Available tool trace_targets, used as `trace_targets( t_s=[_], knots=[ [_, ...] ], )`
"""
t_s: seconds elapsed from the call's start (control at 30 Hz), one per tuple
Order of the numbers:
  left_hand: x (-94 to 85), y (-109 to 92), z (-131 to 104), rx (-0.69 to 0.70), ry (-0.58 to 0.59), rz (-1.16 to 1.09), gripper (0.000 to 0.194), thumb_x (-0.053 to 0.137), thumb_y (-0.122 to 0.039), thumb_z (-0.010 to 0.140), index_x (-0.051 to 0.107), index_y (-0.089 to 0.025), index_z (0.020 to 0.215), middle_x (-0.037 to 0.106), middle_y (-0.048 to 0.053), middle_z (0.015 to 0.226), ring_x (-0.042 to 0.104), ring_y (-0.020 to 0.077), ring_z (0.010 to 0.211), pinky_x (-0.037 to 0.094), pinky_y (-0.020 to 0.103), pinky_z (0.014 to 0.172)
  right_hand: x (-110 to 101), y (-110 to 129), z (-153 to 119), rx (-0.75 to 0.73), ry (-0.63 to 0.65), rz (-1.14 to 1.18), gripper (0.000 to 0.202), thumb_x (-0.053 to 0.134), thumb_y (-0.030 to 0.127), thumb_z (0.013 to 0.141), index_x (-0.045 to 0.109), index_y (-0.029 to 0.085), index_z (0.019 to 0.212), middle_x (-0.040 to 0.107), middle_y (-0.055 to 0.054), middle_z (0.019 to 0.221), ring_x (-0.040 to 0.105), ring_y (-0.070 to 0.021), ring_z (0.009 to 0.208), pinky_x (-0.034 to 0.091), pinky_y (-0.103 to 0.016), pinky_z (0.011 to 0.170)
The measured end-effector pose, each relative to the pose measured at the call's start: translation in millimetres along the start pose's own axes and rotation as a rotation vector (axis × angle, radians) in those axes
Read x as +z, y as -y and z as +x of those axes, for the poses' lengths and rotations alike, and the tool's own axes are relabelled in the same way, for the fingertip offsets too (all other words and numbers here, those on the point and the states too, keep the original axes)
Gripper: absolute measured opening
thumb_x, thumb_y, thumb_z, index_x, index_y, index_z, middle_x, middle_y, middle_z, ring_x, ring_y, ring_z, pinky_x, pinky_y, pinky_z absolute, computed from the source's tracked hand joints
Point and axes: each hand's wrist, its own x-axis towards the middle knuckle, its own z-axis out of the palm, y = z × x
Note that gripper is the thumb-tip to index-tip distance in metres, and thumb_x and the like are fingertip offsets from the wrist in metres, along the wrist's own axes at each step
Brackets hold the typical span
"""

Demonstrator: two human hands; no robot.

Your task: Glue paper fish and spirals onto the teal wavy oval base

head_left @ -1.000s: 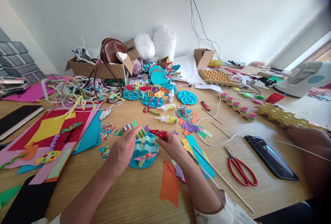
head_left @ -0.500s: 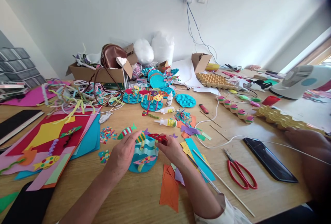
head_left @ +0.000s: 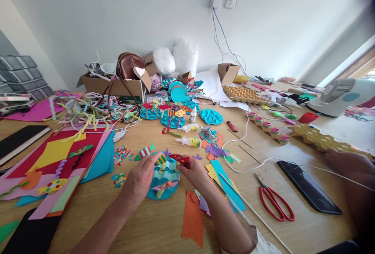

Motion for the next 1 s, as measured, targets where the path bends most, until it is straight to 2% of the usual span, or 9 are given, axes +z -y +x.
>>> trace_targets(
  t_s=[0.23, 0.63, 1.0],
  knots=[
    [-0.9, -2.9, 0.6, 0.011, -0.009, -0.023, 0.041, 0.033, -0.005, 0.086, 0.046, -0.020, 0.122, 0.063, 0.008, 0.111, 0.061, 0.0160, 0.101, 0.052, 0.026, 0.083, 3.2, -5.5, 2.0, -0.022, -0.015, -0.072, 0.010, 0.052, 0.027, 0.069, 0.053, 0.018, 0.067, 0.044, 0.005, 0.055, 0.039, -0.0096, 0.053, 0.024, -0.021, 0.050],
    [-0.4, -4.1, -0.5, -0.009, 0.030, -0.024, 0.044, 0.031, -0.002, 0.084, 0.046, -0.019, 0.123, 0.061, 0.008, 0.115, 0.059, 0.0163, 0.106, 0.052, 0.027, 0.085, 5.8, -7.8, 2.3, -0.076, -0.030, -0.035, 0.009, 0.050, 0.025, 0.069, 0.050, 0.018, 0.064, 0.042, 0.006, 0.053, 0.037, -0.0085, 0.052, 0.023, -0.020, 0.048],
    [4.6, -0.2, -2.1, 0.018, 0.018, -0.036, 0.044, 0.032, -0.004, 0.085, 0.045, -0.019, 0.124, 0.061, 0.009, 0.115, 0.058, 0.0168, 0.107, 0.050, 0.030, 0.088, 4.8, -7.5, 2.9, -0.036, -0.026, -0.109, 0.013, 0.050, 0.028, 0.069, 0.047, 0.018, 0.062, 0.044, 0.005, 0.055, 0.038, -0.0094, 0.053, 0.022, -0.022, 0.049]
  ],
)
